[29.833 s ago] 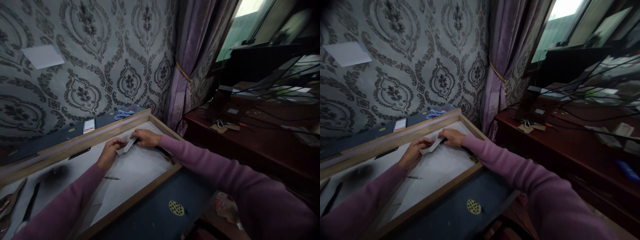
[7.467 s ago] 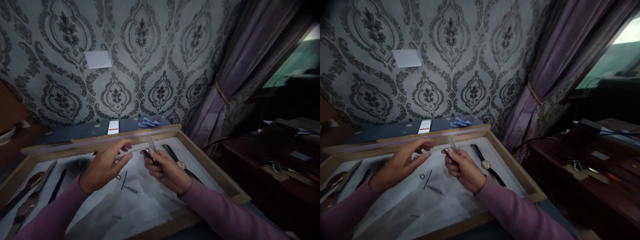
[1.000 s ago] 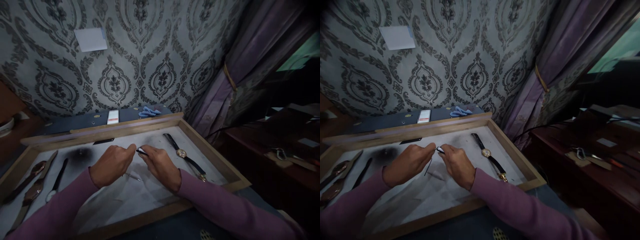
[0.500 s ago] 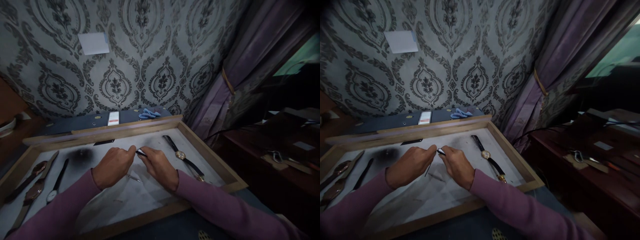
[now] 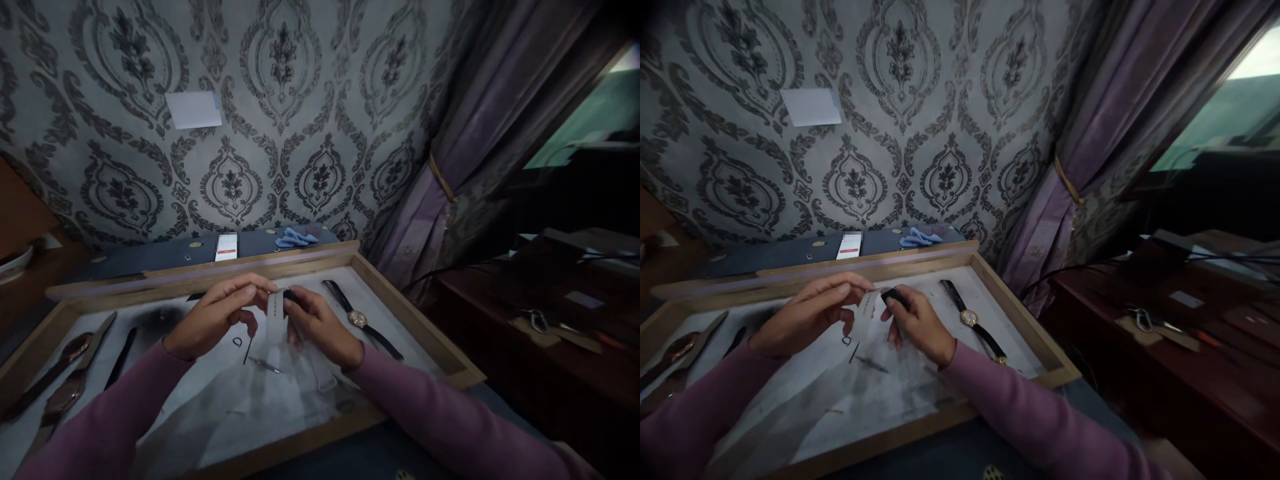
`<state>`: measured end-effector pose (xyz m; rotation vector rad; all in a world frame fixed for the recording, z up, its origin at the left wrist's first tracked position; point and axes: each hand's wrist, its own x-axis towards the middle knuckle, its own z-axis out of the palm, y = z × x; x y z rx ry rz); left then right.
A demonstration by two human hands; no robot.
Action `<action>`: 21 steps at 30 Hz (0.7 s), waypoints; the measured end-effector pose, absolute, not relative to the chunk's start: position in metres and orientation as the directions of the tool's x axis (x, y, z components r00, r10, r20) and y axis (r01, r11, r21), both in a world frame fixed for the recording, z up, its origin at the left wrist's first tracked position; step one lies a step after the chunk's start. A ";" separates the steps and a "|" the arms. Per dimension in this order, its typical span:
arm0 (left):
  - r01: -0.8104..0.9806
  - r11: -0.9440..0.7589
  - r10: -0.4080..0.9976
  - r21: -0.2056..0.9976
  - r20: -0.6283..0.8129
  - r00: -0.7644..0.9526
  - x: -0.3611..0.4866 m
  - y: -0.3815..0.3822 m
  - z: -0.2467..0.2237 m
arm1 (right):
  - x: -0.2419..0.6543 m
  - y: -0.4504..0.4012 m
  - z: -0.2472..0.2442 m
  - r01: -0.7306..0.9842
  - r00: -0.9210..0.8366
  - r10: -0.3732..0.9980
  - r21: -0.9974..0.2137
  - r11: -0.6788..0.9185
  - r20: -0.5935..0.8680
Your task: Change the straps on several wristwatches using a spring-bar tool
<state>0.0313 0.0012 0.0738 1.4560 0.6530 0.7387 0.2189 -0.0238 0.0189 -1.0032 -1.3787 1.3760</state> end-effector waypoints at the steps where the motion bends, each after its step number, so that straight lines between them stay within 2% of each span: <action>1: -0.089 -0.013 0.788 0.996 0.065 0.613 0.032 0.001 0.072 | 0.219 -0.023 0.019 -0.139 -0.265 0.963 -0.990 0.009 0.047; 4: -0.147 -0.076 0.834 0.986 0.144 0.532 0.037 0.000 0.063 | 0.218 -0.022 0.020 -0.321 -0.276 0.961 -0.941 -0.104 -0.013; 7: -0.008 -0.269 0.794 0.963 0.227 0.564 0.041 -0.005 0.053 | 0.219 -0.021 0.021 -0.386 -0.239 0.968 -0.906 -0.172 -0.081; 10: 0.174 -0.564 0.654 0.807 0.307 0.692 0.046 -0.014 0.046 | 0.220 -0.020 0.021 -0.429 -0.183 0.977 -0.886 -0.176 -0.106; 12: 0.203 -0.655 0.600 0.728 0.339 0.725 0.050 -0.019 0.044 | 0.220 -0.020 0.019 -0.453 -0.161 0.982 -0.876 -0.165 -0.102; 17: 0.262 -0.626 0.681 0.735 0.350 0.643 0.055 -0.024 0.047 | 0.217 -0.022 0.013 -0.436 -0.185 0.980 -0.888 -0.148 -0.073; 21: 0.223 -0.516 0.741 0.827 0.300 0.601 0.057 -0.021 0.047 | 0.212 -0.023 0.010 -0.412 -0.212 0.972 -0.893 -0.179 -0.097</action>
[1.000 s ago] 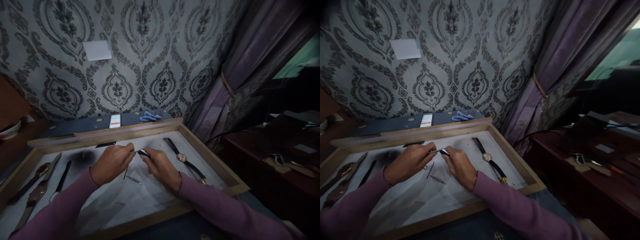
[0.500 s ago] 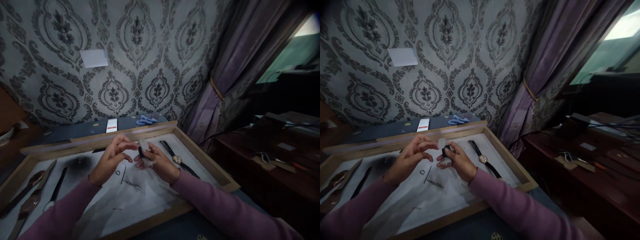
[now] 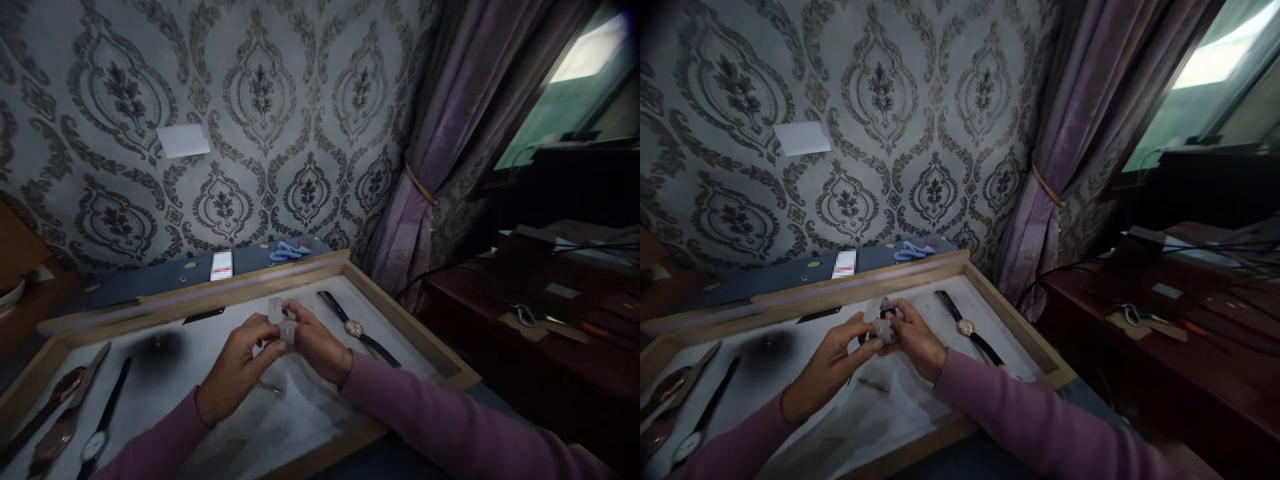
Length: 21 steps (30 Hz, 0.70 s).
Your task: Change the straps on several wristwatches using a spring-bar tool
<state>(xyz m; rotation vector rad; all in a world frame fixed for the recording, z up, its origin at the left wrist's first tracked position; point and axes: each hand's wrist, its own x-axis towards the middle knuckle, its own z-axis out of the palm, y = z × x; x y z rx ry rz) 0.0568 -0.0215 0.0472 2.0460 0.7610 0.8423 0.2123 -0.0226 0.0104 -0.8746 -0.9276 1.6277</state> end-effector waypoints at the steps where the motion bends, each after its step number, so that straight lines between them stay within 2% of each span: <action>1: 0.185 -0.454 0.757 0.872 0.268 0.596 0.057 -0.021 0.047 | 0.212 -0.022 0.010 -0.406 -0.214 0.971 -0.894 -0.189 -0.108; 4: -0.022 -0.162 0.798 0.987 0.144 0.586 0.058 -0.017 0.045 | 0.211 -0.021 0.012 -0.404 -0.209 0.975 -0.900 -0.161 -0.080; 6: -0.148 0.034 0.825 0.988 0.056 0.562 0.057 -0.013 0.045 | 0.212 -0.020 0.015 -0.407 -0.243 0.969 -0.904 -0.132 -0.032; 8: -0.214 0.145 0.844 0.966 -0.008 0.536 0.054 -0.008 0.045 | 0.214 -0.019 0.018 -0.410 -0.298 0.955 -0.904 -0.120 0.009; 15: -0.148 0.200 0.885 0.969 -0.114 0.451 0.043 0.005 0.043 | 0.222 -0.017 0.024 -0.289 -0.216 0.976 -0.953 -0.085 -0.022; 21: -0.149 0.221 0.873 0.964 -0.127 0.472 0.037 0.011 0.043 | 0.224 -0.019 0.028 -0.411 -0.285 0.955 -0.910 -0.046 0.080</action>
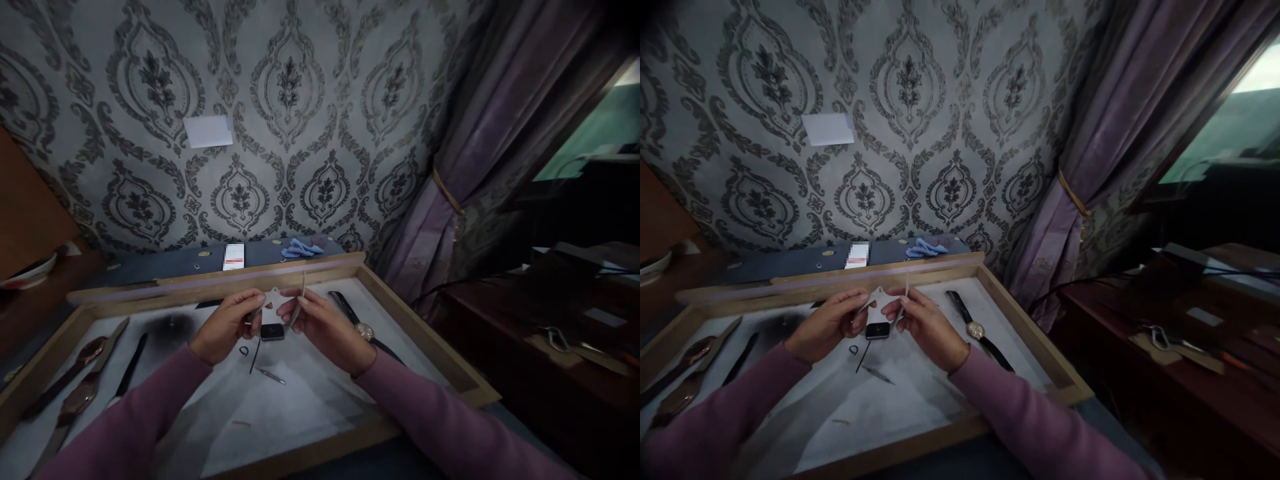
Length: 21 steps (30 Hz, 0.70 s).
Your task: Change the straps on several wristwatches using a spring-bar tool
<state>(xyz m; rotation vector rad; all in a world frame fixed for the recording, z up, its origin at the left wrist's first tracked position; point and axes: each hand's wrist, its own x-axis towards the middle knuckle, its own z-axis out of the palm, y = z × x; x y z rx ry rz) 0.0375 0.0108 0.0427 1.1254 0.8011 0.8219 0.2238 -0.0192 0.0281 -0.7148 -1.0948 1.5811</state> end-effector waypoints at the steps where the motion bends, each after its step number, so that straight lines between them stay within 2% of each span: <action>1: -0.157 0.232 0.869 0.960 -0.132 0.477 0.036 0.012 0.043 | 0.224 -0.020 0.029 -0.431 -0.295 0.951 -0.901 -0.041 0.097; 4: -0.200 0.268 0.855 0.942 -0.137 0.500 0.033 0.016 0.044 | 0.223 -0.020 0.029 -0.452 -0.308 0.944 -0.891 -0.038 0.116; 15: -0.248 0.293 0.820 0.923 -0.109 0.562 0.031 0.015 0.045 | 0.224 -0.018 0.023 -0.317 -0.340 0.937 -0.947 -0.040 0.074; 21: -0.154 0.250 0.799 0.956 -0.114 0.591 0.031 0.014 0.044 | 0.225 -0.020 0.025 -0.269 -0.387 0.918 -0.963 -0.024 0.085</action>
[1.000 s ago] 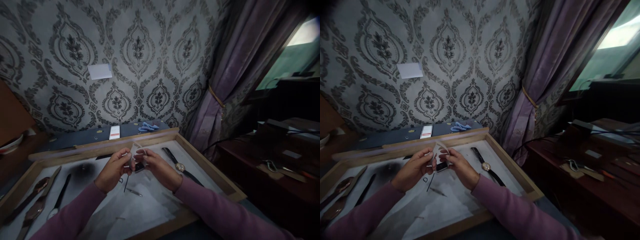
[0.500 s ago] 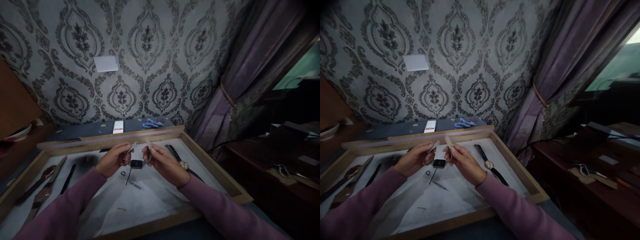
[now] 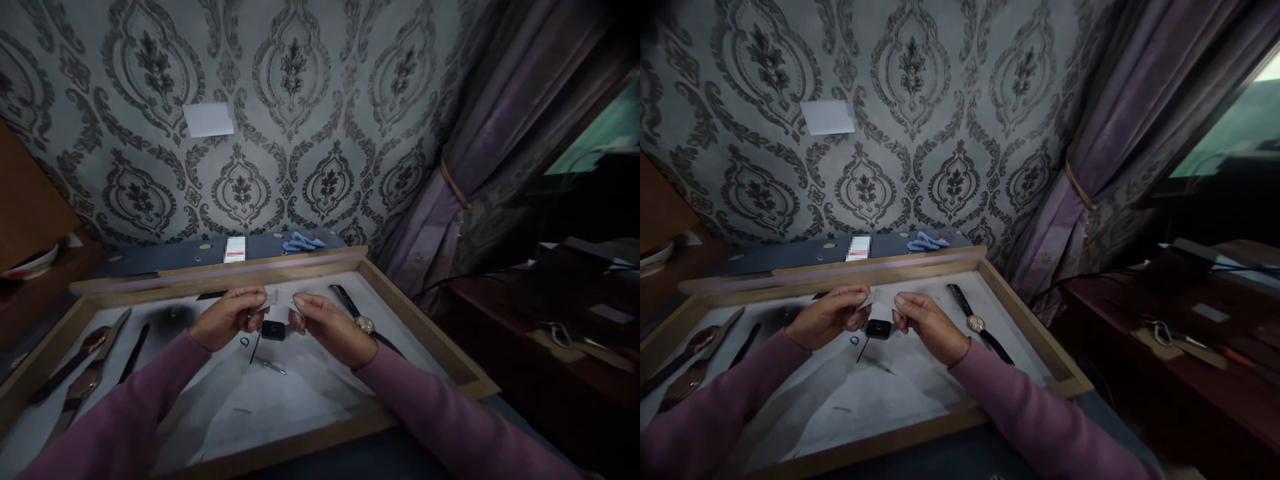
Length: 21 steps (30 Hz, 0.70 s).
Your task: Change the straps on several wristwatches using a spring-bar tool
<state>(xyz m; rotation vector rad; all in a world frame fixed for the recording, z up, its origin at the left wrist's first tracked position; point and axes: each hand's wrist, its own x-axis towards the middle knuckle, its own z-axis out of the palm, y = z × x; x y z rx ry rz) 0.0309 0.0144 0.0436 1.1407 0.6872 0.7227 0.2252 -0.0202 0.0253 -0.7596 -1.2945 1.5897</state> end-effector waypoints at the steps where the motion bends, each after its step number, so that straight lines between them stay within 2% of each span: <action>1: -0.131 0.239 0.789 0.962 -0.114 0.603 0.031 0.014 0.043 | 0.225 -0.020 0.025 -0.253 -0.400 0.912 -0.967 -0.012 0.093; 6: 0.012 0.192 0.753 0.981 -0.155 0.639 0.030 0.016 0.042 | 0.226 -0.021 0.023 -0.144 -0.446 0.882 -0.985 0.098 0.153; 11: 0.151 0.116 0.767 0.982 -0.185 0.615 0.033 0.014 0.045 | 0.225 -0.024 0.022 -0.165 -0.372 0.909 -0.977 0.133 0.186; 17: 0.133 0.007 0.708 0.991 -0.098 0.700 0.035 0.008 0.046 | 0.222 -0.029 0.023 -0.024 -0.449 0.851 -0.956 0.292 0.271; 21: 0.086 0.063 0.708 0.994 -0.105 0.698 0.034 0.009 0.049 | 0.221 -0.028 0.023 -0.076 -0.406 0.875 -0.964 0.255 0.263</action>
